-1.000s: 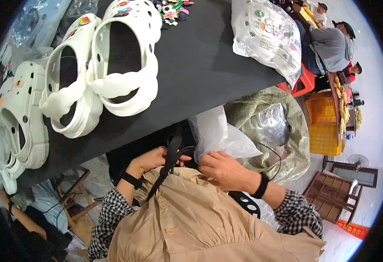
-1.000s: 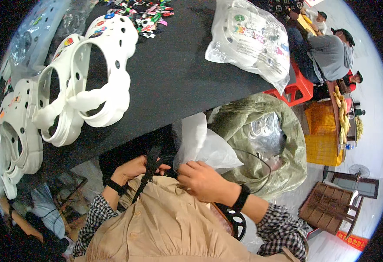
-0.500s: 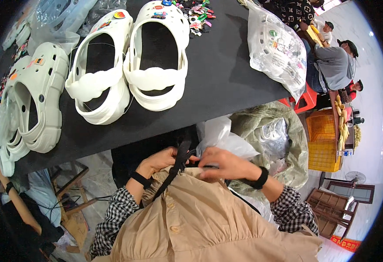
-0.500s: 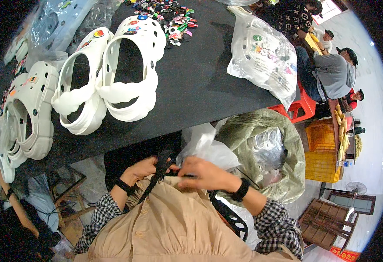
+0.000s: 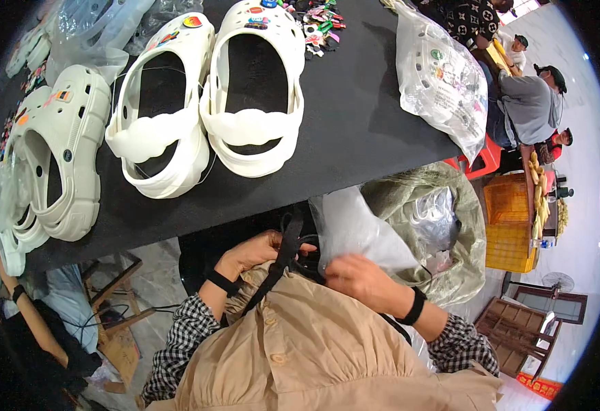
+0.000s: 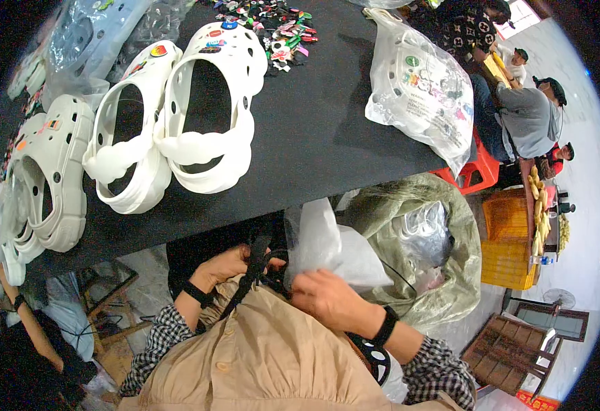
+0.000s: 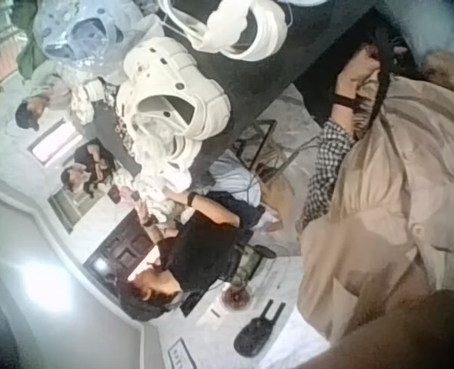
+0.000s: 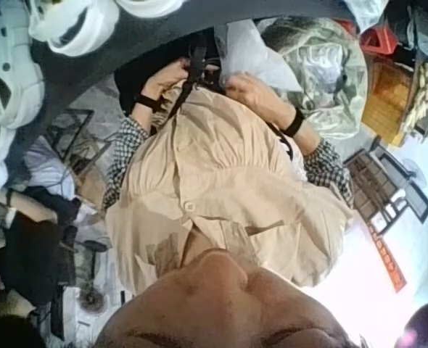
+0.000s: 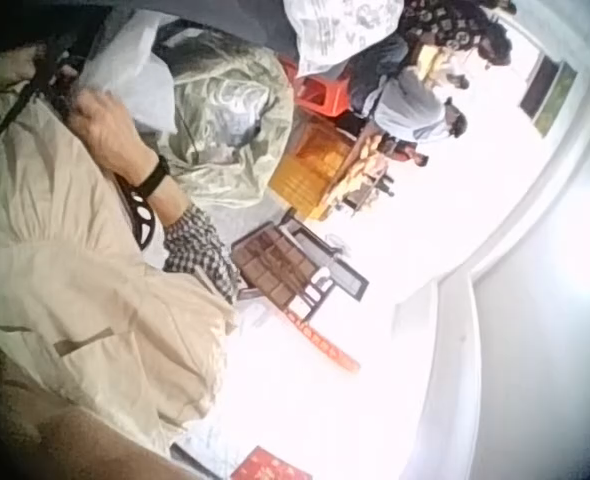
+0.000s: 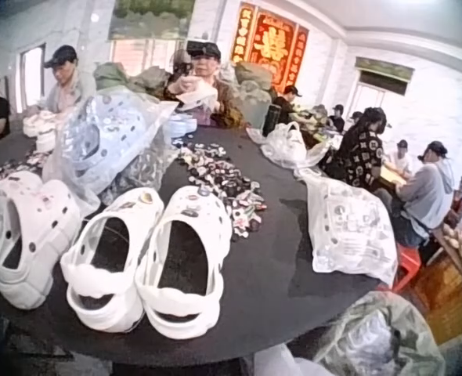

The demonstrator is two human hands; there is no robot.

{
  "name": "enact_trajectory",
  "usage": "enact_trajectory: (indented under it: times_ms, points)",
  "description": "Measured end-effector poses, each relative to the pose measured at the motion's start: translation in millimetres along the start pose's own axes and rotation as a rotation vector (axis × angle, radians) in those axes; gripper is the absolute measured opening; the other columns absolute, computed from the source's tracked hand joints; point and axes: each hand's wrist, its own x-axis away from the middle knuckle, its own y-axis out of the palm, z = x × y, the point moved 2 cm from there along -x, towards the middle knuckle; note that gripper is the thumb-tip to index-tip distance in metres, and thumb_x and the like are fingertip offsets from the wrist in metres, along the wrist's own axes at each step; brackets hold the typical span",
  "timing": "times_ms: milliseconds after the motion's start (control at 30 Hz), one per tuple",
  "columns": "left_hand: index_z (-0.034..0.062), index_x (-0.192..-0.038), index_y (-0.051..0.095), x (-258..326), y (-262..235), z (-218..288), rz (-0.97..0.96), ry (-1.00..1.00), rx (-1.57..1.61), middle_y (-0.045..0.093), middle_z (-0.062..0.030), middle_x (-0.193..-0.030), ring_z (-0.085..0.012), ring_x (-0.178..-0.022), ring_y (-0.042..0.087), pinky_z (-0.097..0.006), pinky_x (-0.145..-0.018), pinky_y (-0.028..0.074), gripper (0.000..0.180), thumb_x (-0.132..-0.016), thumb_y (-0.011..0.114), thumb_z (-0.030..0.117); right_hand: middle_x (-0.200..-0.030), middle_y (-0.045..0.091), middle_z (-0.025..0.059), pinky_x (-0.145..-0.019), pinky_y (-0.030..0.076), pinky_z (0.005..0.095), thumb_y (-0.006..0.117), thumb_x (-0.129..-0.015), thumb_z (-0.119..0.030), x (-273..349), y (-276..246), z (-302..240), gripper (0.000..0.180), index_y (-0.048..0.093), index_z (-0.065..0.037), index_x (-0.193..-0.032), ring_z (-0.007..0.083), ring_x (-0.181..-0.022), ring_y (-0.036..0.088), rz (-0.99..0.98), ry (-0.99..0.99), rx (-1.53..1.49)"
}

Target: Attaching charms and decorations to rubber clogs and packaging them.

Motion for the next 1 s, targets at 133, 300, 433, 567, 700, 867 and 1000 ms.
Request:
enact_trajectory:
  times_ms: [133,300,433,567,700,867,1000]
  points:
    - [0.0056,-0.127,0.061,-0.3,2.1,-8.8,0.066,0.05,0.241,0.068,-0.015,-0.126,-0.0153,-0.106,0.065,-0.032,-0.096,0.05,0.043,-0.086,0.073,0.002,-0.096,0.052,0.0056,-0.082,0.042,0.0349,0.06,-0.081,-0.019,16.6,21.9,1.6,0.019,0.069,-0.008,-0.093,0.0228,-0.094,0.052,-0.001,0.132,0.286]
    - [0.0069,-0.131,0.057,6.0,7.0,-2.2,0.055,0.116,0.272,0.068,-0.0152,-0.126,-0.0145,-0.104,0.065,-0.029,-0.094,0.05,0.047,-0.087,0.072,0.001,-0.092,0.05,0.0041,-0.081,0.04,0.0362,0.064,-0.078,-0.022,-20.6,50.4,23.0,0.019,0.071,-0.009,-0.09,0.0229,-0.092,0.05,0.182,0.168,0.494]
    - [0.0021,-0.117,0.072,14.9,13.4,18.4,0.173,0.124,-0.019,0.072,-0.0106,-0.116,-0.0096,-0.094,0.061,-0.025,-0.091,0.048,0.027,-0.091,0.065,0.003,-0.087,0.049,0.0054,-0.08,0.041,0.0398,0.076,-0.073,-0.029,-38.9,38.1,32.3,0.024,0.068,-0.007,-0.078,0.025,-0.086,0.05,0.333,0.214,0.447]
    - [0.0024,-0.124,0.069,15.7,11.7,27.8,0.122,-0.125,-0.33,0.072,-0.0043,-0.109,-0.0102,-0.095,0.06,-0.026,-0.09,0.047,0.037,-0.088,0.062,-0.002,-0.084,0.049,0.0049,-0.084,0.043,0.0413,0.076,-0.075,-0.029,-29.3,30.1,31.6,0.021,0.071,-0.009,-0.079,0.0253,-0.086,0.051,0.365,0.252,0.454]
    - [0.0001,-0.12,0.071,5.4,13.6,7.7,0.114,0.024,-0.106,0.072,-0.0073,-0.116,-0.014,-0.103,0.064,-0.028,-0.094,0.047,0.03,-0.09,0.066,0.004,-0.084,0.052,0.0042,-0.081,0.045,0.039,0.076,-0.077,-0.026,-25.4,16.3,38.0,0.018,0.071,-0.009,-0.079,0.0248,-0.083,0.054,0.299,0.191,0.375]
    - [-0.0016,-0.117,0.069,9.4,17.1,10.4,0.174,0.074,0.148,0.072,-0.0126,-0.114,-0.017,-0.102,0.066,-0.03,-0.096,0.049,0.026,-0.092,0.063,0.001,-0.094,0.054,0.007,-0.083,0.046,0.039,0.081,-0.07,-0.024,-17.3,6.3,44.1,0.026,0.068,-0.009,-0.086,0.0282,-0.096,0.054,0.25,0.149,0.184]
    - [0.001,-0.112,0.074,2.0,9.6,-1.5,0.24,0.073,0.217,0.074,-0.0086,-0.103,-0.0155,-0.096,0.068,-0.028,-0.089,0.052,0.034,-0.083,0.06,-0.01,-0.105,0.052,0.0135,-0.086,0.047,0.0424,0.085,-0.063,-0.023,-28.5,13.1,48.8,0.055,0.056,-0.007,-0.107,0.0333,-0.1,0.054,0.271,0.278,0.145]
